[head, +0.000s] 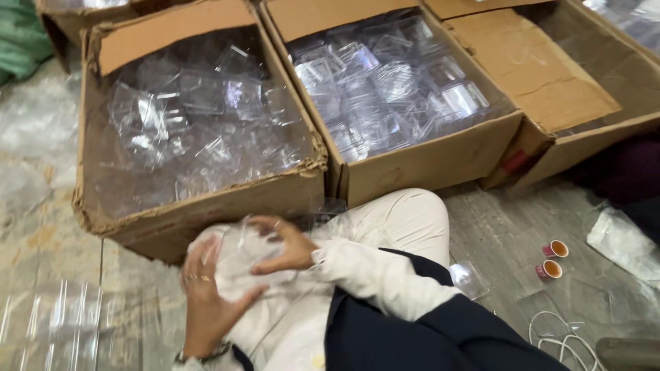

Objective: The person sits on the floor in front of cardboard boxes filled with clear plastic container parts. They take base and lid pieces from the boxes, fit the pieces together by hand, and stack the assembled containers on the floor beside them.

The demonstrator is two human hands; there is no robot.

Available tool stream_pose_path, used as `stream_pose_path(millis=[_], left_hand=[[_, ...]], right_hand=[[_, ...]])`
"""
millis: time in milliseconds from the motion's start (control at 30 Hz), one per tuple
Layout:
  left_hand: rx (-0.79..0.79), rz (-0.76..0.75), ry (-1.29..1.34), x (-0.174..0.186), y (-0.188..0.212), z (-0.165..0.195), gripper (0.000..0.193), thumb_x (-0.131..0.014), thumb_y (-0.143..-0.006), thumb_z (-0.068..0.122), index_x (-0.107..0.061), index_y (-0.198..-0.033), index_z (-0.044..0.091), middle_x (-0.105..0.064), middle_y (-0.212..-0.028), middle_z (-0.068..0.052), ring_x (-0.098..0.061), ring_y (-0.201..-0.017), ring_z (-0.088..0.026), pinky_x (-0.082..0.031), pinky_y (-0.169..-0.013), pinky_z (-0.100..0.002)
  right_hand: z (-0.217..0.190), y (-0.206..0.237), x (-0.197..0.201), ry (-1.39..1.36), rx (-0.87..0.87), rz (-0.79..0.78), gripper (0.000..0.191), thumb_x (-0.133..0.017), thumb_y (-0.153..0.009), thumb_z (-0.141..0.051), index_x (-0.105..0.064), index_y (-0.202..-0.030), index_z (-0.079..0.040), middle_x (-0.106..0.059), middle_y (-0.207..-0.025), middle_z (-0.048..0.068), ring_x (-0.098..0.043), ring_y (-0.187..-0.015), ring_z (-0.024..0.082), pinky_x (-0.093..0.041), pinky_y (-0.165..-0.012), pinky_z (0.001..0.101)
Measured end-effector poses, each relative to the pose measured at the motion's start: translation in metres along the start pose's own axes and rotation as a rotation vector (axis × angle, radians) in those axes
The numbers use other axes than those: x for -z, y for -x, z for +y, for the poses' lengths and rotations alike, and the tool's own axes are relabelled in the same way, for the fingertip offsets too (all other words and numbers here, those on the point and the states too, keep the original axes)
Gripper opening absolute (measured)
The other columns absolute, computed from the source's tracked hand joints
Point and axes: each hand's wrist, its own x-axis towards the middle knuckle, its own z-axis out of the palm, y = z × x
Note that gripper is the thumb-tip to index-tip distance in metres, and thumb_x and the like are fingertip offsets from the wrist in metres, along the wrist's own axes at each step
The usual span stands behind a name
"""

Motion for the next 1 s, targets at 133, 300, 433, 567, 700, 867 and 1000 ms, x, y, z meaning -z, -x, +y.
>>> stream_pose_path(millis=[133, 300, 433, 567, 700, 867, 1000], left_hand=[[0.001, -0.075, -0.241, -0.008, 0.018, -0.025, 0.124, -0.092, -0.051, 0.043, -0.029, -0.15, 0.004, -0.041, -0.146, -0.018, -0.038, -0.137, -0.036, -0.03, -0.112, -0.054], [0.064, -0.022, -0.146, -0.029, 0.03, -0.063, 0.122, -0.093, -0.05, 0.034, -0.029, -0.149, 0.002, -0.038, -0.145, -0.021, -0.035, -0.138, -0.038, -0.029, -0.114, -0.054], [0.046, 0.008, -0.055, -0.035, 0.042, -0.077, 0.117, -0.093, -0.053, 0.029, -0.029, -0.148, 0.0, -0.038, -0.147, -0.022, -0.035, -0.14, -0.04, -0.029, -0.115, -0.052], [0.07, -0.042, -0.113, -0.043, 0.04, -0.077, 0.12, -0.095, -0.052, 0.027, -0.027, -0.146, -0.003, -0.034, -0.145, -0.025, -0.03, -0.138, -0.045, -0.025, -0.114, -0.055], [0.031, -0.069, -0.094, -0.039, 0.036, -0.08, 0.118, -0.094, -0.056, 0.03, -0.028, -0.148, -0.001, -0.034, -0.148, -0.022, -0.03, -0.141, -0.043, -0.026, -0.116, -0.053], [0.188, -0.041, 0.236, -0.03, 0.049, -0.098, 0.11, -0.092, -0.064, 0.03, -0.031, -0.15, 0.0, -0.034, -0.151, -0.021, -0.033, -0.141, -0.038, -0.031, -0.114, -0.049], [0.74, 0.203, 0.616, -0.061, 0.062, -0.104, 0.098, -0.082, -0.08, 0.03, -0.026, -0.155, -0.001, -0.048, -0.147, -0.021, -0.052, -0.131, -0.031, -0.046, -0.105, -0.043]], right_hand=[[0.032, -0.018, -0.041, -0.041, -0.196, -0.012, 0.098, -0.09, -0.07, -0.044, -0.048, -0.155, -0.017, -0.055, -0.144, 0.017, -0.054, -0.132, 0.029, -0.049, -0.106, 0.0442], [0.053, -0.026, -0.052, -0.053, -0.286, -0.049, 0.098, -0.089, -0.069, -0.045, -0.049, -0.154, -0.017, -0.055, -0.141, 0.02, -0.054, -0.132, 0.03, -0.05, -0.103, 0.0443], [0.066, -0.028, -0.055, -0.03, -0.236, -0.058, 0.096, -0.092, -0.069, -0.043, -0.051, -0.151, -0.015, -0.059, -0.135, 0.021, -0.056, -0.13, 0.031, -0.048, -0.107, 0.0412], [0.078, -0.025, -0.062, -0.046, -0.208, -0.019, 0.091, -0.092, -0.071, -0.04, -0.052, -0.149, -0.015, -0.057, -0.133, 0.015, -0.055, -0.128, 0.028, -0.045, -0.109, 0.0389], [0.078, -0.024, -0.061, -0.083, -0.287, 0.005, 0.091, -0.092, -0.069, -0.038, -0.052, -0.148, -0.017, -0.057, -0.123, 0.012, -0.056, -0.12, 0.026, -0.046, -0.104, 0.0392], [0.062, -0.02, -0.053, -0.06, -0.293, -0.034, 0.091, -0.092, -0.07, -0.039, -0.051, -0.148, -0.018, -0.056, -0.125, 0.013, -0.053, -0.122, 0.027, -0.045, -0.103, 0.0392], [0.054, -0.01, -0.069, 0.135, -0.151, -0.01, 0.092, -0.091, -0.069, -0.04, -0.05, -0.149, -0.019, -0.054, -0.137, 0.014, -0.053, -0.13, 0.029, -0.046, -0.107, 0.0416]])
